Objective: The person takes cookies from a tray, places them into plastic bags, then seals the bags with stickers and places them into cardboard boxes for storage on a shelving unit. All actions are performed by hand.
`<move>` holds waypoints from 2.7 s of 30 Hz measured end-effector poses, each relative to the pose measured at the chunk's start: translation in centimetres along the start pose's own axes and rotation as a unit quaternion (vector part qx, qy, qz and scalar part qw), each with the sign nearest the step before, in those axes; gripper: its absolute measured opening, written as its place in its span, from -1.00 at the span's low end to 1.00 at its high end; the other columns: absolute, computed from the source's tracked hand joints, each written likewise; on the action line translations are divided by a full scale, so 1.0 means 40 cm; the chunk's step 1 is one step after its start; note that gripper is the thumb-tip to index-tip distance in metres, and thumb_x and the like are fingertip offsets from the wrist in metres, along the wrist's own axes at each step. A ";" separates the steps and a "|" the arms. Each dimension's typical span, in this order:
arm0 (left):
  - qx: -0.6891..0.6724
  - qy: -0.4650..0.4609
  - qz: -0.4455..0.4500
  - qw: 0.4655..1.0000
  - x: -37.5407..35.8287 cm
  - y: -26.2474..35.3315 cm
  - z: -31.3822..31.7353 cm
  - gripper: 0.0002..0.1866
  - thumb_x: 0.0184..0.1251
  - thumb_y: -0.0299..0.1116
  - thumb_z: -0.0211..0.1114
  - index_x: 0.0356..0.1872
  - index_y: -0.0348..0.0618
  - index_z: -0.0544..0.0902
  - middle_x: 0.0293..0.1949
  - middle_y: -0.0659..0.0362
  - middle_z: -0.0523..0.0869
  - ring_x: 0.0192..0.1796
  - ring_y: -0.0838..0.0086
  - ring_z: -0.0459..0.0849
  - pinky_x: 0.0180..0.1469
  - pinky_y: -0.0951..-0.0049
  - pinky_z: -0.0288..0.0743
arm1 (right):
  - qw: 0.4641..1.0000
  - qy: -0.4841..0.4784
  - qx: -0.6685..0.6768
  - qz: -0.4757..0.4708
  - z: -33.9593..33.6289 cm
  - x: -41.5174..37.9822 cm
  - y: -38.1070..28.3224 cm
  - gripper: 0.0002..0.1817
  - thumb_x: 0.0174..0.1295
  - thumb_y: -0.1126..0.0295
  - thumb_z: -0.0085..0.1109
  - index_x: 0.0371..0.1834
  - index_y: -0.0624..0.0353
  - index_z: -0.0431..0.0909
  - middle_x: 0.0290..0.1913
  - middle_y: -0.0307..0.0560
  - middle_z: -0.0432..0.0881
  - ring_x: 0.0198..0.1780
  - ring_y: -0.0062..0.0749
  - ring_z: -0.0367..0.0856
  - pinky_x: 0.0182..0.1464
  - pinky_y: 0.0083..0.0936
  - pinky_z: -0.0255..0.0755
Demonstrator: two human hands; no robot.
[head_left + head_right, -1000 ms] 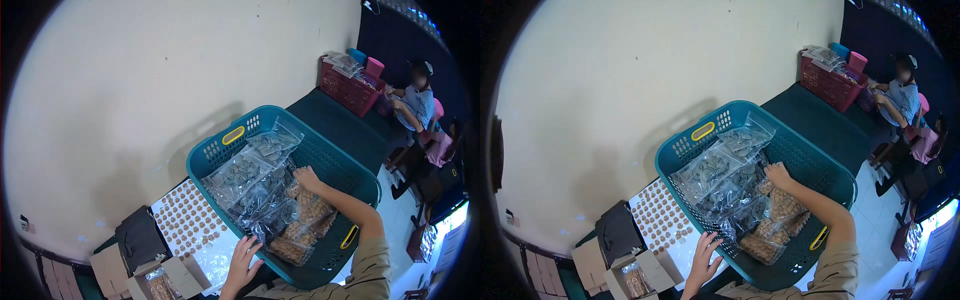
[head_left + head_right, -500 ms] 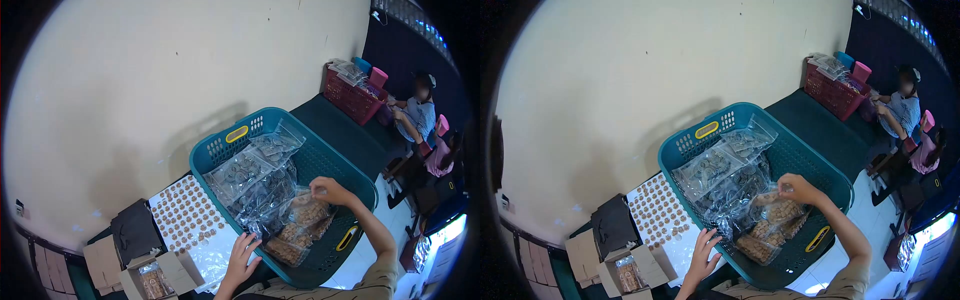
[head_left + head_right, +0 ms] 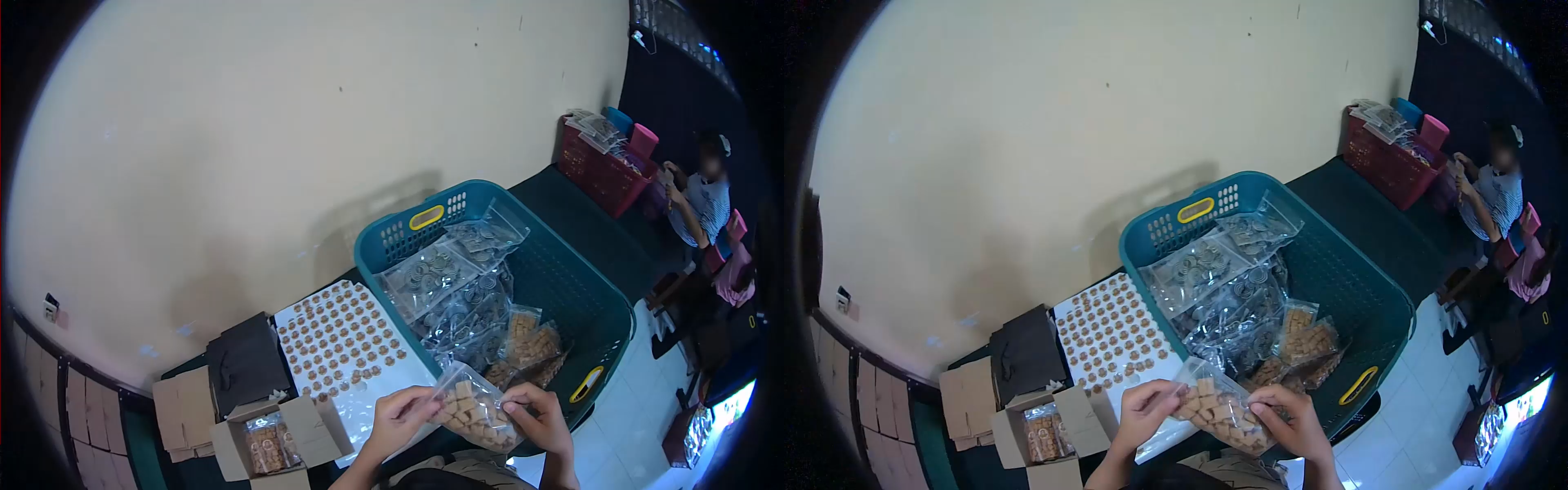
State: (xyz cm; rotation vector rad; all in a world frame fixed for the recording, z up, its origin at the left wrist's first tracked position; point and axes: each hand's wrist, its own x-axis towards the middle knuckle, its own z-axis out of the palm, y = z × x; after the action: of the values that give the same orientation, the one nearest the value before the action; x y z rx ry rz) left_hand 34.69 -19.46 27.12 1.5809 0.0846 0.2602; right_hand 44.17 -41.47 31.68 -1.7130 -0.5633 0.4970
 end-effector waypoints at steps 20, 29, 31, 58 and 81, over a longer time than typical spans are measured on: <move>-0.261 0.201 -0.134 0.935 -0.295 -0.151 -0.230 -0.59 0.35 -0.14 0.07 0.03 -0.28 0.45 -0.14 0.16 0.60 -0.05 0.47 0.58 -0.01 0.46 0.48 | 0.964 -0.190 0.178 0.051 0.459 0.026 0.091 -0.54 0.02 0.43 0.33 -0.02 0.33 0.41 -0.15 -0.18 0.51 -0.08 -0.61 0.45 0.00 -0.63 0.35; -0.199 0.345 -0.124 0.909 -0.456 -0.186 -0.349 -0.73 0.33 -0.16 0.11 -0.27 -0.18 0.53 -0.32 0.23 0.61 -0.26 0.57 0.60 -0.17 0.53 0.47 | 0.930 -0.304 0.160 0.133 0.669 -0.005 0.204 -0.64 0.11 0.35 0.27 -0.10 0.31 0.44 -0.25 -0.18 0.56 -0.22 -0.62 0.52 -0.17 -0.68 0.41; -0.194 0.365 -0.150 0.898 -0.484 -0.182 -0.365 -0.73 0.32 -0.14 0.12 -0.29 -0.16 0.53 -0.32 0.24 0.60 -0.28 0.58 0.59 -0.19 0.53 0.48 | 0.929 -0.286 0.201 0.119 0.709 -0.024 0.212 -0.73 0.14 0.37 0.23 -0.18 0.31 0.47 -0.31 -0.21 0.58 -0.29 -0.66 0.52 -0.24 -0.71 0.41; -0.149 0.445 -0.086 0.879 -0.743 -0.212 -0.619 -0.82 0.23 -0.40 0.24 -0.22 -0.30 0.56 -0.35 0.18 0.65 -0.33 0.63 0.61 -0.27 0.62 0.50 | 0.958 -0.245 -0.146 -0.038 1.153 0.021 0.588 -0.12 -0.10 0.37 0.29 0.30 0.29 -0.02 0.16 0.31 0.31 0.19 0.07 0.34 0.20 -0.26 0.26; -0.100 0.458 -0.116 0.876 -0.759 -0.285 -0.666 -0.83 0.18 -0.32 0.31 -0.50 -0.14 0.54 -0.69 0.46 0.37 -0.65 0.84 0.22 -0.62 0.73 0.05 | 0.942 -0.081 -0.315 -0.076 1.144 0.298 0.687 -0.75 0.00 0.38 0.18 -0.24 0.20 0.56 -0.25 0.03 0.54 -0.17 -0.16 0.55 -0.15 -0.32 0.43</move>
State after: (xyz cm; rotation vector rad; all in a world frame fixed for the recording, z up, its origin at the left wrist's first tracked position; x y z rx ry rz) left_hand 0.66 0.32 12.54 1.1093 0.9493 0.7854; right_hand 28.86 -3.76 -4.87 -2.2200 -1.0492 0.3673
